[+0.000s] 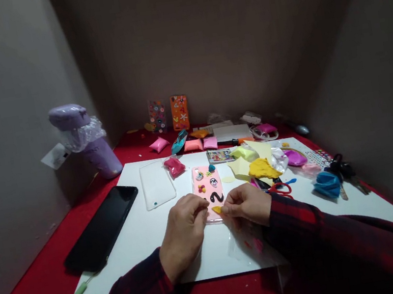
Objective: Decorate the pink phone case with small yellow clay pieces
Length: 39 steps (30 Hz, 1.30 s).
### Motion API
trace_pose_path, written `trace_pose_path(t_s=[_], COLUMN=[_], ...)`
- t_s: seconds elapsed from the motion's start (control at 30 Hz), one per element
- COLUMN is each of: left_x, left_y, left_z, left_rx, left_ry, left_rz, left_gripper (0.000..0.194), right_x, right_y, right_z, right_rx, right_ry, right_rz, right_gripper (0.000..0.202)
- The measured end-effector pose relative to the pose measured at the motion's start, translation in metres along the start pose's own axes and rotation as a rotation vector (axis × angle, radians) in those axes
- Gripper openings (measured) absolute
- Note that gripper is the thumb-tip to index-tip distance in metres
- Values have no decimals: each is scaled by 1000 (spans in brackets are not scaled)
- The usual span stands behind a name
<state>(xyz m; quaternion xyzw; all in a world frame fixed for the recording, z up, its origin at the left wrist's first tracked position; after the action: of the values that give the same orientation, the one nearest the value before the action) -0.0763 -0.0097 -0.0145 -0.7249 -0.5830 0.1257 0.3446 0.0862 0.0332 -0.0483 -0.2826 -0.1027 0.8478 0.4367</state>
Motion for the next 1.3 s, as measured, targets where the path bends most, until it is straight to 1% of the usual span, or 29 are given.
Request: trace_pose_path(t_s=[0.2,0.37,0.53,0.6,0.63,0.67,0.7,0.73,0.8,0.87,0.97,1.07,1.3], left_x=[0,0,-1,0,0,0,1,1,1,0,1,2,3], left_y=[0,4,6,5,5,5,5,5,5,6,6,5,4], left_z=[-1,-2,-2,-3,-3,-3,-3,-3,-3,-3,-4,-5,-7], left_rx=[25,63,82,79,79,79,79,80,80,84,92,82,75], left_ry=[38,121,141,142,142,140,139,137,136,137,136,122,113], left_rz=[8,54,75,70,66,66,69,74,79,81,78,80,65], left_gripper=[16,16,17,18,18,18,18,18,18,18,18,19,18], right_x=[-1,-2,-11,-17,-21,-25,-28,-31,-34,-35,-35,-36,-34], right_y=[0,1,-5,-10,-13,-15,-16,-15,-11,-7,-4,-3,-2], right_z=[1,7,13,12,13,13,12,10,5,0,-3,-2,-1], right_rx=[-7,-39,-85,-161,-251,-366,-459,-519,-638,-714,-742,-753,-748], right_ry=[15,41,34,-38,-126,-242,-359,-463,-613,-696,-773,-808,-810], right_rz=[11,2,-11,-89,-168,-276,-346,-388,-381,-383,-421,-439,-370], right_gripper=[32,30,30,26,21,14,10,11,20,24,26,28,26])
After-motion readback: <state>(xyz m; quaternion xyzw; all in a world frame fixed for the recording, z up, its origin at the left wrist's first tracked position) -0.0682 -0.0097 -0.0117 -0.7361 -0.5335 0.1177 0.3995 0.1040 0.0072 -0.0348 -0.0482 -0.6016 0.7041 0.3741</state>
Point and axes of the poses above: each hand's wrist, its own x-axis towards the middle knuckle, its own y-axis out of the palm, z = x × y, the point moved 3 cm from there along x, towards the middle knuckle, and after that the axes turned 6 degrees about z, right-handed, at the moved point
